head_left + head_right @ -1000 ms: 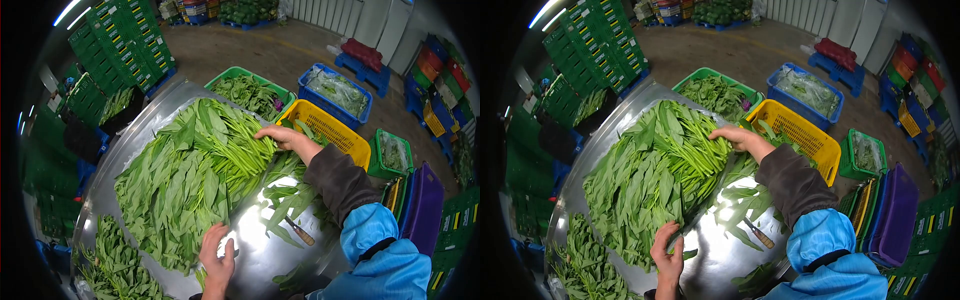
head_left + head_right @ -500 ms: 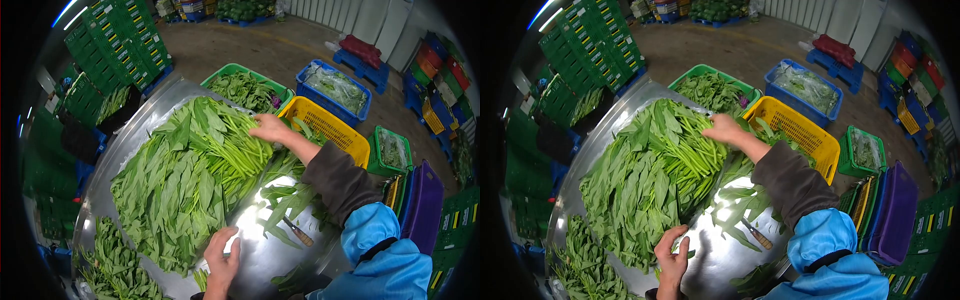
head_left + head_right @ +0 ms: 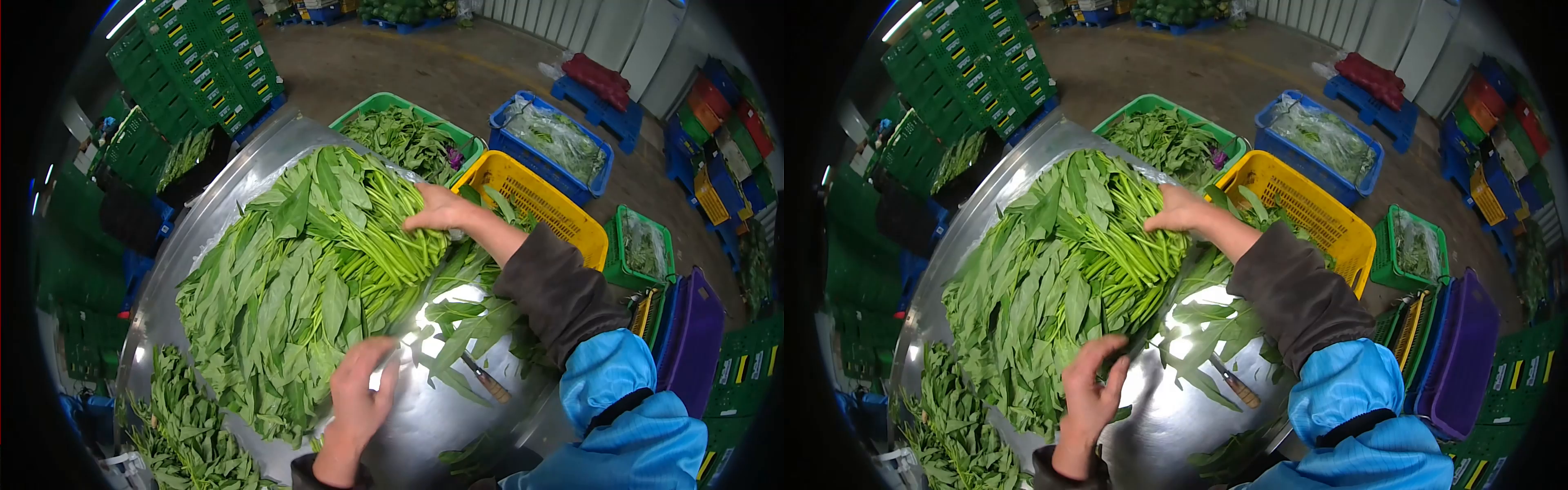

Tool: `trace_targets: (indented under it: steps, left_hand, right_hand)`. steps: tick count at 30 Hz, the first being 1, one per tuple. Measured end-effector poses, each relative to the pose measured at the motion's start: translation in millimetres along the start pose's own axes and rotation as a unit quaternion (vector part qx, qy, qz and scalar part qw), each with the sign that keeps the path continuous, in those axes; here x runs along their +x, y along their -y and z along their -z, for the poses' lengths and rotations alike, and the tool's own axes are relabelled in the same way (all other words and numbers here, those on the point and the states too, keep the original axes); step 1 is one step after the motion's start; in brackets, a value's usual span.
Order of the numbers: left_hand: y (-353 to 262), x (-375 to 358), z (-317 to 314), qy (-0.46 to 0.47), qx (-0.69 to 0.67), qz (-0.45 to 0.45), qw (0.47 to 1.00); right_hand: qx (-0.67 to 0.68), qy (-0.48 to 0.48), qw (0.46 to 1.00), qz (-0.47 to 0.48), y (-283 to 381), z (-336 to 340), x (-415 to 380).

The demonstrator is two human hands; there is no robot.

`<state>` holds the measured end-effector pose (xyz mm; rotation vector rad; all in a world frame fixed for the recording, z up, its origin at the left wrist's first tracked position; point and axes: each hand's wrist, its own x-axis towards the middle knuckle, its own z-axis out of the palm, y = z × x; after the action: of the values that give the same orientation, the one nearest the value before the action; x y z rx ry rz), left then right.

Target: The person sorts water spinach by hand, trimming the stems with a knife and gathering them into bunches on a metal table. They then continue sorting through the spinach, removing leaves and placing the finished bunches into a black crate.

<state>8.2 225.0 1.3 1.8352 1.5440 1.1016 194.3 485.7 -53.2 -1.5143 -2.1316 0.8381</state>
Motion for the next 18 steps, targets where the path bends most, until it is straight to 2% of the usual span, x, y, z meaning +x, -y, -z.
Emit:
trace_targets:
  steps: [1,2,3,4,7,9,11,13,15,17,18]
  left_hand:
    - [0.7,11.9,-0.3,0.013,0.015,-0.039,0.999]
    - [1.1,25.1,-0.5,0.013,0.014,-0.036,0.999]
    - [1.5,38.9,-0.8,0.029,0.065,-0.082,0.994]
    - [0.8,52.4,-2.2,0.044,0.115,-0.126,0.984]
    - [-3.1,95.0,-12.7,0.076,0.184,-0.175,0.964]
    - [10.0,120.4,-27.5,0.089,0.211,-0.186,0.955]
    - [31.4,138.2,-43.0,0.103,0.238,-0.197,0.945]
    - [54.6,149.4,-58.1,0.123,0.276,-0.208,0.930]
    - [64.1,155.8,-68.0,0.101,0.283,-0.243,0.923]
    - [57.4,158.5,-73.3,0.143,0.325,-0.190,0.915]
    - [56.6,158.3,-75.9,0.148,0.359,-0.183,0.903]
  right_hand:
    - [0.013,0.054,0.998,-0.019,4.7,11.8,6.4]
    - [0.026,0.108,0.993,-0.038,8.9,22.5,11.2]
    - [0.034,0.082,0.995,-0.035,9.1,28.0,13.1]
    - [0.072,0.097,0.992,-0.036,4.9,31.5,17.8]
    - [0.125,0.127,0.984,-0.031,5.1,34.3,17.4]
    - [0.251,0.192,0.948,-0.041,-3.3,26.2,19.0]
    - [0.272,0.192,0.942,-0.048,-2.1,26.1,15.6]
    - [0.386,0.228,0.889,-0.100,2.2,32.2,10.7]
    - [0.384,0.229,0.888,-0.105,-3.8,27.1,14.3]
    - [0.289,0.172,0.940,-0.050,-17.8,12.8,21.4]
    - [0.275,0.183,0.943,-0.038,-13.4,15.0,21.8]
